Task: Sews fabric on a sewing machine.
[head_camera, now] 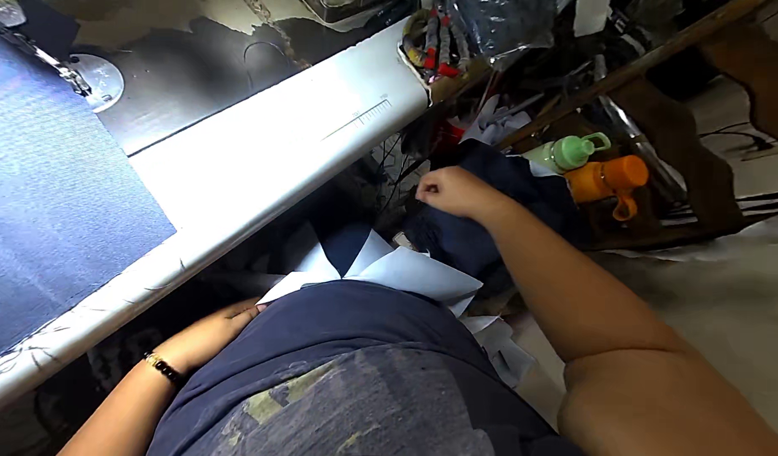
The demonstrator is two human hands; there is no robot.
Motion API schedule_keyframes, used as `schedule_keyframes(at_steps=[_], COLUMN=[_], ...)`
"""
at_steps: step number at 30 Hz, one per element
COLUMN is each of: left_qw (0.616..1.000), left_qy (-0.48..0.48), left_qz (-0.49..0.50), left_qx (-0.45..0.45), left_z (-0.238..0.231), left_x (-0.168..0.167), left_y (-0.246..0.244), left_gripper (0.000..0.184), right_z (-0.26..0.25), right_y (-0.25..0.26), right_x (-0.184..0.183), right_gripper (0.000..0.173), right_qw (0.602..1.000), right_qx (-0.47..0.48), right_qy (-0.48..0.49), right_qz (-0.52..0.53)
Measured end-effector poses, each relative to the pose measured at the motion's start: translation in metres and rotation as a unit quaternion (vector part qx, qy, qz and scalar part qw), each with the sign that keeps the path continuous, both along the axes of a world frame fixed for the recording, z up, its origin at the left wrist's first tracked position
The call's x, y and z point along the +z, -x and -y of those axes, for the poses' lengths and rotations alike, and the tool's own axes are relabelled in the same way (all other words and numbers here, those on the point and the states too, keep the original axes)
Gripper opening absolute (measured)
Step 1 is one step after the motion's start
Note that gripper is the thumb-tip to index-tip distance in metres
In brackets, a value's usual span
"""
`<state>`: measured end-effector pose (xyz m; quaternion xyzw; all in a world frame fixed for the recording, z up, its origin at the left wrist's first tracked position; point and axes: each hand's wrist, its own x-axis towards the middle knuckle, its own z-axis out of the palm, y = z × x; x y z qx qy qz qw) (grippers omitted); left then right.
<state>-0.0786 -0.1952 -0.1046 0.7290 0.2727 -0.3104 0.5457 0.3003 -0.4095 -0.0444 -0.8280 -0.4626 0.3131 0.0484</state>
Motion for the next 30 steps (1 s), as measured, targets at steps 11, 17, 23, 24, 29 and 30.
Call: schedule_keyframes(at_steps=[11,17,23,24,29,30], left_qw=[1.000,0.999,0.998,0.998,0.989,0.987], left_qy=[-0.021,-0.023,-0.044,-0.056,-0.140,-0.152], left_qz=[-0.007,-0.009,-0.001,-0.002,0.044,0.042], left_qx=[0.017,0.022,0.040,0.041,0.002,-0.010], left_z=[-0.005,-0.003,-0.002,-0.001,-0.003,-0.003], left_x=[-0.007,-0.005,-0.012,-0.011,-0.005,0.001], left_y=[-0.005,-0.003,0.002,0.001,-0.003,-0.004], left_gripper=[0.042,0.042,0.051,0.054,0.064,0.063], right_z=[0.034,0.120,0.158,0.142,0.081,0.075], right_y=[0.022,-0.085,-0.095,-0.082,-0.027,-0.024], right_x=[-0.029,0.008,0.047,0.044,-0.029,-0.041], right_gripper=[0.042,0.028,0.055,0.047,0.018,0.022], right_qw=[0.945,0.941,0.847,0.872,0.987,0.992], right_qx=[-0.199,-0.286,-0.420,-0.379,-0.110,-0.087], right_qy=[0.232,0.180,0.128,0.093,-0.010,0.002], right_qz=[0.115,0.018,0.299,0.294,0.116,0.095])
